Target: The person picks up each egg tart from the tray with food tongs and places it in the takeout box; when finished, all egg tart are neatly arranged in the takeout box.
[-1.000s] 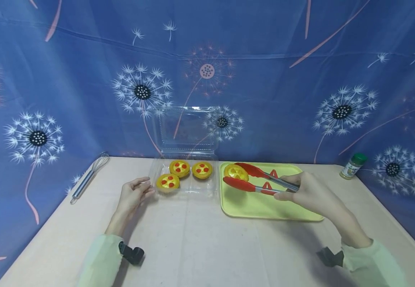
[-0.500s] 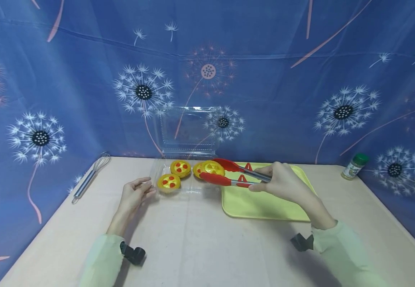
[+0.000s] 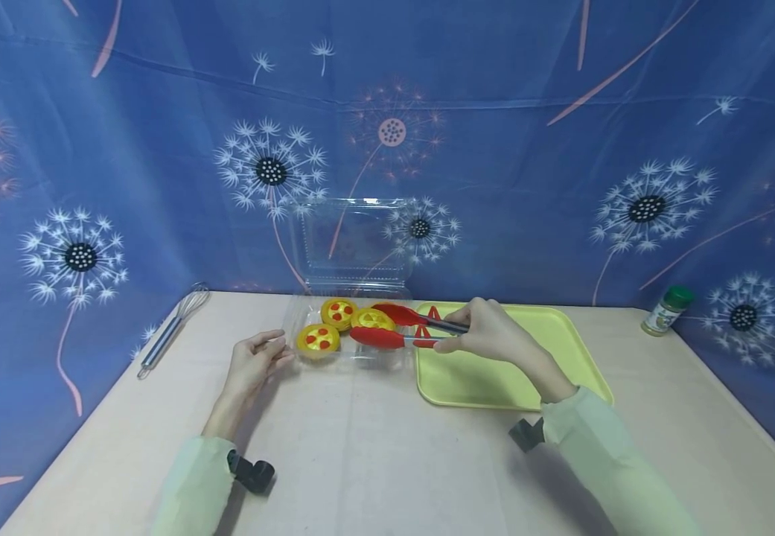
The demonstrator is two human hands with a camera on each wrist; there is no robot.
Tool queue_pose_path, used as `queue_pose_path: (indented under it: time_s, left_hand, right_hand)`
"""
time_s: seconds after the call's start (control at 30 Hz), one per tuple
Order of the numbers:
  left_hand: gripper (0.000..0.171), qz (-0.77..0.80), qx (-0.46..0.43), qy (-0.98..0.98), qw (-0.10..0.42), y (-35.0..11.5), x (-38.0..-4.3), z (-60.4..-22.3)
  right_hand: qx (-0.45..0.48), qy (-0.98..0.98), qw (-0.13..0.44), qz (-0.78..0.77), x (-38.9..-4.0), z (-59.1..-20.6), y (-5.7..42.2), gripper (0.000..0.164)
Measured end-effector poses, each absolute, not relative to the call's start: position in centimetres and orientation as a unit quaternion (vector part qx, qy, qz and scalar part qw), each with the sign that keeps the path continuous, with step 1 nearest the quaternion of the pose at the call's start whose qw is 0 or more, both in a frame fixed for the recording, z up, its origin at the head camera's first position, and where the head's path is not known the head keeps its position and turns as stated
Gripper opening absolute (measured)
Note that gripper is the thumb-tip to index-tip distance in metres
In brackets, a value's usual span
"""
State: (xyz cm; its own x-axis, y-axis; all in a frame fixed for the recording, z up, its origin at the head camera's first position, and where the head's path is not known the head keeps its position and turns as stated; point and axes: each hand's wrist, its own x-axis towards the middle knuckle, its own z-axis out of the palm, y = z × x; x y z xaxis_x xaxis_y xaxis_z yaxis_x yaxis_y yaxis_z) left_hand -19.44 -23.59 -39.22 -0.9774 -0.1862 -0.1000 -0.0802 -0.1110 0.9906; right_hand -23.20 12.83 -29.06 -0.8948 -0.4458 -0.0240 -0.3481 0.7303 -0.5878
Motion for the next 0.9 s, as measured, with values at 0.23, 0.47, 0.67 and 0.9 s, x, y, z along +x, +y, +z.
queue_pose_path:
  time_s: [0.23,0.47,0.67,0.9]
  left_hand:
    - [0.042,-0.743,0.102,-0.66,0.039,-23.6,-19.6,-39.3]
    - [0.041,-0.744,0.102,-0.659,0.039,-23.5,-19.6,-39.3]
    - [0.041,-0.746,0.099,-0.657,0.038,-23.5,-19.6,-39.4]
    - [0.042,-0.748,0.096,-0.656,0.039,-23.7,-19.6,-39.5]
  right_hand:
    - [-0.203,0.928,0.109,-0.291,-24.2,-29.4,11.9,0.031]
    - [-0.223,0.931,0.099,-0.273,-24.5,-29.1,11.2,0.02]
    - [-0.228,0.93,0.108,-0.268,-24.8,-29.0,10.8,0.023]
    - [-0.242,0.931,0.11,-0.252,-25.3,-29.1,10.7,0.033]
